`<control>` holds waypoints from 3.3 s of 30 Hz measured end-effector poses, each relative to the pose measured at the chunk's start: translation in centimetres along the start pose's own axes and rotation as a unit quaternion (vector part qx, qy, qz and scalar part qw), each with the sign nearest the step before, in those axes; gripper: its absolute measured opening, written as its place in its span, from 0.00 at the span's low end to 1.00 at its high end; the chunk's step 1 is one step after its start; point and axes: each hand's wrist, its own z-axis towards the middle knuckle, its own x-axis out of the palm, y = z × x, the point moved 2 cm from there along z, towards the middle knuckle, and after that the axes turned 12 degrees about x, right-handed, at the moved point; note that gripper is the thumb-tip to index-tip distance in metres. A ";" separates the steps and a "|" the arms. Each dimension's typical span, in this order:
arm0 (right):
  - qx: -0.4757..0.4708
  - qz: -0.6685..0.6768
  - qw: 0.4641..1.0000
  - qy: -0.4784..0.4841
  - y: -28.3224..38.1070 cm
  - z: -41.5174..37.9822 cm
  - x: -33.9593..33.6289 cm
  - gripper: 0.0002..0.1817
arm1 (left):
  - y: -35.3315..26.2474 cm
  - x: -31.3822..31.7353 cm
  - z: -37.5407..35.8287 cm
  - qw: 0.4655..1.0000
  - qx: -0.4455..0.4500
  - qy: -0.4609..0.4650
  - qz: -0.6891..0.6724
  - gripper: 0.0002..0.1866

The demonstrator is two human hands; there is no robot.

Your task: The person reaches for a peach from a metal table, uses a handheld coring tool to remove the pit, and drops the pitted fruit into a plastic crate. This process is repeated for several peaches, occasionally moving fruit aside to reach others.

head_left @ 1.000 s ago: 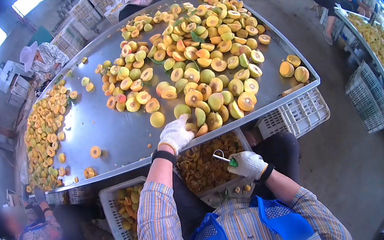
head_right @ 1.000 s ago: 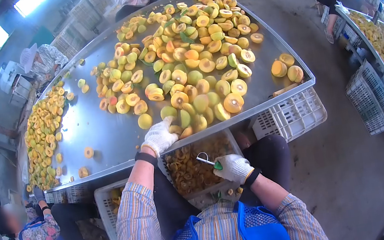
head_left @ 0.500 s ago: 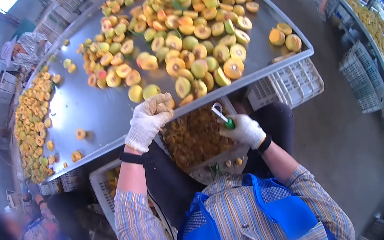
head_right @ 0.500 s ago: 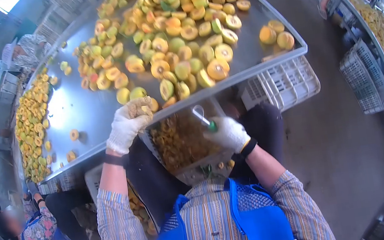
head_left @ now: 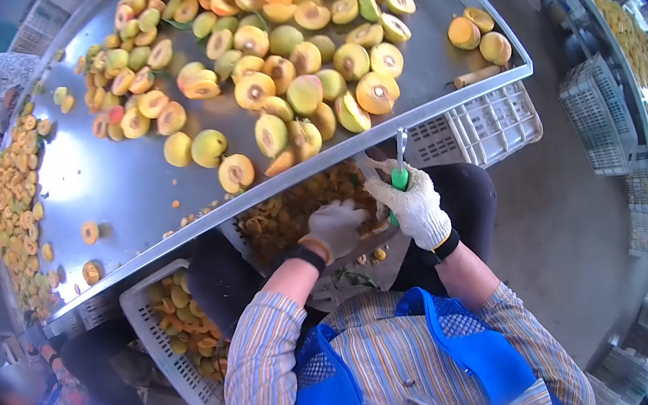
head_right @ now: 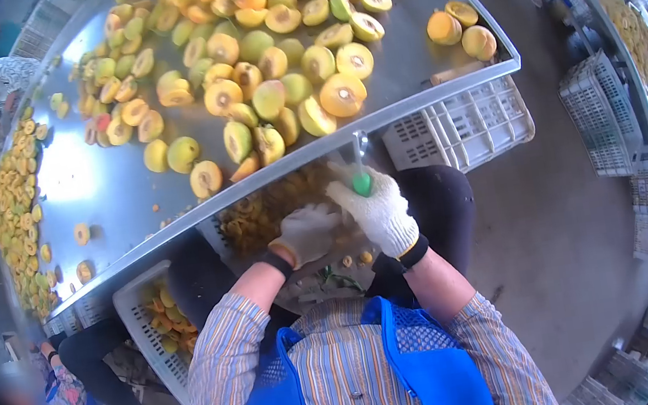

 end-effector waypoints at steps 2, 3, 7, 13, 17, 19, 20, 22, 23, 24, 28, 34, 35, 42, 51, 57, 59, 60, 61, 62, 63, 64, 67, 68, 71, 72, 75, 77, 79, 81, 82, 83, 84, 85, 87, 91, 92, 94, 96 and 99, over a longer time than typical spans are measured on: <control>-0.002 -0.018 1.000 -0.006 0.0 0.0 0.0 0.22 | -1.5 1.3 2.2 0.995 0.057 -0.066 0.047 0.15; -0.021 -0.033 0.999 -0.007 0.1 0.2 0.1 0.21 | -2.2 1.0 2.6 0.996 0.057 -0.062 0.038 0.15; 0.037 -0.056 0.998 0.011 1.3 -0.4 0.5 0.21 | 0.2 1.4 1.9 0.952 0.043 0.279 0.118 0.28; 0.013 -0.100 0.995 0.008 0.3 0.0 0.4 0.23 | 11.7 2.2 -1.0 0.966 -0.116 -0.160 0.169 0.22; 0.019 -0.028 0.999 0.032 0.9 -0.5 0.7 0.21 | 8.4 -5.6 -4.0 0.888 -0.042 -0.130 0.438 0.21; 0.011 0.002 0.998 0.059 0.8 -0.6 0.6 0.21 | 1.6 -9.4 -2.5 0.971 -0.159 0.126 0.124 0.17; -0.004 -0.027 0.998 0.051 1.2 -0.9 0.4 0.23 | -0.9 -10.4 -2.5 0.979 -0.126 0.149 0.055 0.16; -0.017 0.000 0.998 0.064 0.6 -0.6 0.2 0.24 | -5.9 -14.8 -2.4 0.976 -0.102 0.104 -0.160 0.15; -0.020 0.022 0.997 0.077 -0.3 -0.1 0.3 0.25 | -7.5 -16.6 -2.1 0.947 -0.106 0.033 -0.302 0.16; -0.075 0.095 0.989 0.086 -2.6 1.4 0.9 0.25 | -7.8 -17.6 -1.5 0.950 -0.033 -0.108 -0.290 0.18; -0.026 -0.007 0.996 0.084 -0.1 -1.3 0.2 0.26 | -4.9 -19.6 5.8 0.924 0.031 -0.349 0.152 0.11; -0.058 -0.045 0.991 0.110 -1.9 -0.5 0.5 0.26 | -2.3 -18.1 12.7 0.942 -0.098 -0.111 0.302 0.21; -0.058 -0.049 0.991 0.114 -1.7 -0.7 0.5 0.26 | -1.9 -18.1 12.6 0.944 -0.077 -0.140 0.290 0.18; -0.052 -0.001 0.988 0.142 -1.7 -1.2 1.2 0.32 | -2.8 -21.1 4.7 0.926 -0.071 -0.368 -0.037 0.20; -0.023 -0.095 0.984 0.149 -1.5 -3.7 3.4 0.31 | -10.8 -26.1 -20.8 0.790 -0.077 -0.520 -0.317 0.19; -0.096 -0.203 0.957 0.184 -1.2 -7.8 5.9 0.28 | -10.2 -22.1 -30.2 0.668 -0.138 -0.533 -0.500 0.28; -0.157 -0.308 0.927 0.144 -0.4 -9.2 6.6 0.28 | -8.4 -18.3 -28.7 0.585 -0.070 -0.552 -0.589 0.29; -0.190 -0.333 0.916 0.122 0.4 -10.0 6.9 0.27 | -8.2 -16.9 -27.4 0.559 -0.058 -0.566 -0.603 0.27; -0.221 -0.356 0.902 0.102 1.1 -11.1 7.2 0.26 | -7.9 -15.4 -26.0 0.533 -0.048 -0.578 -0.616 0.26; -0.237 -0.386 0.888 0.077 1.9 -12.3 7.5 0.25 | -7.2 -13.8 -24.5 0.507 -0.037 -0.584 -0.633 0.24; -0.258 -0.413 0.872 0.047 2.9 -13.3 7.7 0.24 | -6.7 -12.9 -22.9 0.484 -0.018 -0.589 -0.647 0.23; -0.279 -0.418 0.864 0.036 3.2 -13.8 7.7 0.25 | -7.0 -12.5 -21.2 0.457 -0.003 -0.588 -0.667 0.23; -0.299 -0.432 0.851 0.019 4.2 -14.5 7.4 0.27 | -7.3 -11.6 -16.5 0.374 0.024 -0.591 -0.714 0.22; -0.289 -0.432 0.854 0.016 3.9 -14.0 7.3 0.27 | -7.7 -11.4 -15.4 0.362 0.022 -0.596 -0.716 0.22; -0.327 -0.422 0.845 -0.017 3.7 -13.1 6.8 0.26 | -7.9 -11.2 -13.3 0.368 0.035 -0.590 -0.718 0.22; -0.317 -0.437 0.842 -0.011 3.9 -12.9 6.7 0.26 | -7.9 -11.2 -12.8 0.384 0.056 -0.587 -0.711 0.22; -0.307 -0.452 0.838 -0.005 3.7 -12.2 6.2 0.26 | -8.6 -11.1 -11.8 0.375 0.059 -0.580 -0.721 0.21; -0.310 -0.452 0.836 -0.006 3.5 -11.7 5.9 0.26 | -8.7 -10.9 -11.2 0.372 0.059 -0.573 -0.728 0.20; -0.324 -0.460 0.827 -0.001 3.3 -11.3 5.6 0.23 | -9.0 -10.8 -10.7 0.369 0.060 -0.568 -0.733 0.20; -0.293 -0.454 0.841 0.007 3.0 -10.8 5.6 0.22 | -9.3 -10.6 -10.4 0.363 0.036 -0.580 -0.728 0.20; -0.263 -0.451 0.853 0.017 2.7 -10.6 5.6 0.20 | -9.4 -10.5 -10.3 0.364 0.033 -0.579 -0.729 0.20; -0.260 -0.450 0.854 0.017 2.1 -10.2 5.6 0.20 | -9.5 -10.4 -10.2 0.364 0.026 -0.572 -0.734 0.20; -0.266 -0.427 0.862 0.056 1.6 -9.9 5.8 0.18 | -9.6 -10.2 -10.1 0.365 0.019 -0.566 -0.739 0.20; -0.273 -0.403 0.868 0.095 1.2 -9.8 5.9 0.15 | -9.6 -10.1 -9.9 0.365 0.017 -0.565 -0.740 0.20; -0.266 -0.381 0.878 0.113 0.8 -9.8 6.0 0.12 | -9.4 -10.0 -9.5 0.370 -0.002 -0.576 -0.729 0.20; -0.234 -0.477 0.844 0.070 1.9 -9.8 6.0 0.10 | -9.8 -10.3 -9.6 0.357 -0.036 -0.567 -0.741 0.20; -0.234 -0.478 0.843 0.077 1.7 -9.7 6.0 0.10 | -9.9 -10.4 -9.7 0.359 -0.045 -0.567 -0.740 0.21; -0.239 -0.455 0.851 0.107 0.7 -9.7 6.3 0.11 | -9.9 -10.6 -9.7 0.359 -0.053 -0.567 -0.739 0.21; -0.277 -0.449 0.838 0.138 0.2 -9.8 6.3 0.13 | -9.9 -10.8 -9.9 0.395 -0.036 -0.558 -0.729 0.22; -0.266 -0.459 0.838 0.128 1.2 -10.7 6.0 0.14 | -9.8 -11.2 -10.6 0.428 -0.090 -0.549 -0.713 0.22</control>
